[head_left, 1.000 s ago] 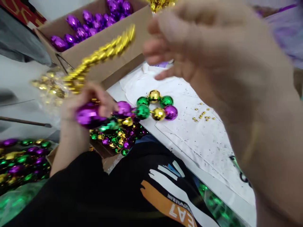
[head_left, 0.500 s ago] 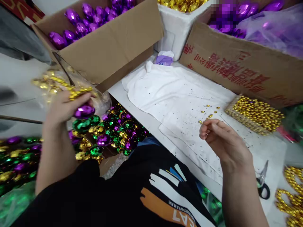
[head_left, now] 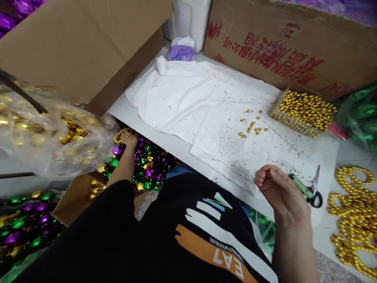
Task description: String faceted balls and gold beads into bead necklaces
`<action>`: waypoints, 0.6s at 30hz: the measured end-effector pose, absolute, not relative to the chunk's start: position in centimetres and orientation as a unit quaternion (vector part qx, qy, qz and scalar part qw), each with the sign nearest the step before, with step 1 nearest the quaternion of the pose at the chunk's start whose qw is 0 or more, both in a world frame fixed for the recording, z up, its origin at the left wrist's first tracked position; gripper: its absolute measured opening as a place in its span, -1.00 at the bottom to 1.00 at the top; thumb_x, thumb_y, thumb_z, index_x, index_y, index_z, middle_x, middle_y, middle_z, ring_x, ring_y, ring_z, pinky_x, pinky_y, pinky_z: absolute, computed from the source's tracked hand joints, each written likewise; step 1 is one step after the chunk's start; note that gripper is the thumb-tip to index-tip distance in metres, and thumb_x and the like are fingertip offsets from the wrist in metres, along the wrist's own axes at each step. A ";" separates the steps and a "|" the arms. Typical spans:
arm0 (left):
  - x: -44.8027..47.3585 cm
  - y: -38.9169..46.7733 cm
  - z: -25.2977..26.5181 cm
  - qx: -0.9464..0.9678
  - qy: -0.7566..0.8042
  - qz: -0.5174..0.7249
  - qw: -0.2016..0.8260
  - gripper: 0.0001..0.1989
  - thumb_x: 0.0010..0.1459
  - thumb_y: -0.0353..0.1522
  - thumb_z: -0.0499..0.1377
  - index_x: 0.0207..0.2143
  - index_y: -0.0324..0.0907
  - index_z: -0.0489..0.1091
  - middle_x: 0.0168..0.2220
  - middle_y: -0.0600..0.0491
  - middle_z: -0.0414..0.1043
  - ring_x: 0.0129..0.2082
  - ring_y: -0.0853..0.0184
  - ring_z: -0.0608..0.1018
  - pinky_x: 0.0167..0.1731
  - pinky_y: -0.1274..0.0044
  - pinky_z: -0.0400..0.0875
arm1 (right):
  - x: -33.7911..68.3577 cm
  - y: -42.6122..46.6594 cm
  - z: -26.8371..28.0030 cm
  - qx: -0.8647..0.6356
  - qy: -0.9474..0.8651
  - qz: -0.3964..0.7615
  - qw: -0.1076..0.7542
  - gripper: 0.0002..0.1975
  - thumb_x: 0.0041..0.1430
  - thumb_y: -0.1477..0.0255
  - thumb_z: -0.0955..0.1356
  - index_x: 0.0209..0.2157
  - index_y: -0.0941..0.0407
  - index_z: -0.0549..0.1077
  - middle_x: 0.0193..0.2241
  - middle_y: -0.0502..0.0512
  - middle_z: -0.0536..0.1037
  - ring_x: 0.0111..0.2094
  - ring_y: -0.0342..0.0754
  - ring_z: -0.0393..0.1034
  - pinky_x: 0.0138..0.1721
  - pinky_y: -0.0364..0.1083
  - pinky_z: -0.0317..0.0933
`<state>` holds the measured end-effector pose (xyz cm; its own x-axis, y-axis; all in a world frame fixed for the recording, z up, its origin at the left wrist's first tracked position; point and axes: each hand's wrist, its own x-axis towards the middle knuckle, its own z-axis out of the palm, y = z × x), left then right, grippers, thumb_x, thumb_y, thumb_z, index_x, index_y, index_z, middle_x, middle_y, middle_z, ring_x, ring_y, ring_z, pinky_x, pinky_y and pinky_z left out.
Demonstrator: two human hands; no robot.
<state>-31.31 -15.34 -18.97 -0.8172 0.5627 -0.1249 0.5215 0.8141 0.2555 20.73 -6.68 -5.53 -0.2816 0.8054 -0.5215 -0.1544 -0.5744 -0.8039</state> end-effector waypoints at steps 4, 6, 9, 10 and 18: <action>-24.8 -19.9 -22.9 0.258 0.960 0.066 0.081 -0.19 0.23 -0.25 0.21 0.35 -0.52 -0.02 0.36 -0.53 -0.09 0.37 -0.21 0.04 0.28 -0.04 -0.04 | 21.0 -7.7 -7.1 -0.500 -0.311 0.730 0.347 -0.88 0.09 0.28 0.46 -0.36 0.02 0.56 -0.48 0.02 0.39 -0.46 -0.14 0.27 -0.47 -0.15 0.23; -21.7 -22.7 -24.9 0.345 0.931 0.007 0.119 -0.16 0.24 -0.15 0.17 0.41 -0.37 -0.07 0.42 -0.45 -0.19 0.40 -0.23 -0.03 0.27 -0.13 -0.19 | 20.9 -8.0 -7.8 -0.501 -0.296 0.735 0.348 -0.87 0.08 0.28 0.47 -0.35 0.03 0.56 -0.48 0.02 0.39 -0.46 -0.15 0.29 -0.47 -0.17 0.24; -20.0 -25.1 -26.7 0.424 0.888 -0.077 0.159 -0.19 0.24 -0.09 0.13 0.42 -0.21 -0.04 0.44 -0.37 -0.23 0.42 -0.22 -0.11 0.24 -0.17 -0.24 | 20.6 -8.4 -8.1 -0.504 -0.276 0.746 0.337 -0.84 0.06 0.28 0.49 -0.34 0.05 0.57 -0.48 0.03 0.42 -0.46 -0.14 0.31 -0.47 -0.16 0.26; -20.4 -25.4 -26.9 0.428 0.885 -0.098 0.157 -0.20 0.24 -0.09 0.12 0.41 -0.19 -0.03 0.44 -0.37 -0.20 0.42 -0.22 -0.13 0.23 -0.19 -0.23 | 20.5 -8.6 -8.0 -0.504 -0.271 0.748 0.335 -0.83 0.05 0.28 0.49 -0.34 0.06 0.57 -0.48 0.03 0.44 -0.47 -0.14 0.32 -0.46 -0.16 0.27; -26.4 -23.7 -27.9 0.425 0.895 -0.029 0.134 -0.09 0.13 0.03 -0.02 0.42 -0.16 -0.18 0.45 -0.41 -0.36 0.44 -0.19 -0.31 0.14 -0.27 -0.13 | 23.0 -10.3 -7.3 -0.519 -0.196 0.717 0.422 -0.73 -0.06 0.29 0.54 -0.34 0.14 0.54 -0.49 0.01 0.50 -0.50 -0.20 0.34 -0.47 -0.20 0.24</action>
<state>-26.38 -23.70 -27.94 -0.6025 0.7531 -0.2644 0.7685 0.6368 0.0624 23.00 -10.29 -7.29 -0.1049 0.8084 -0.5792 -0.4006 -0.5674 -0.7194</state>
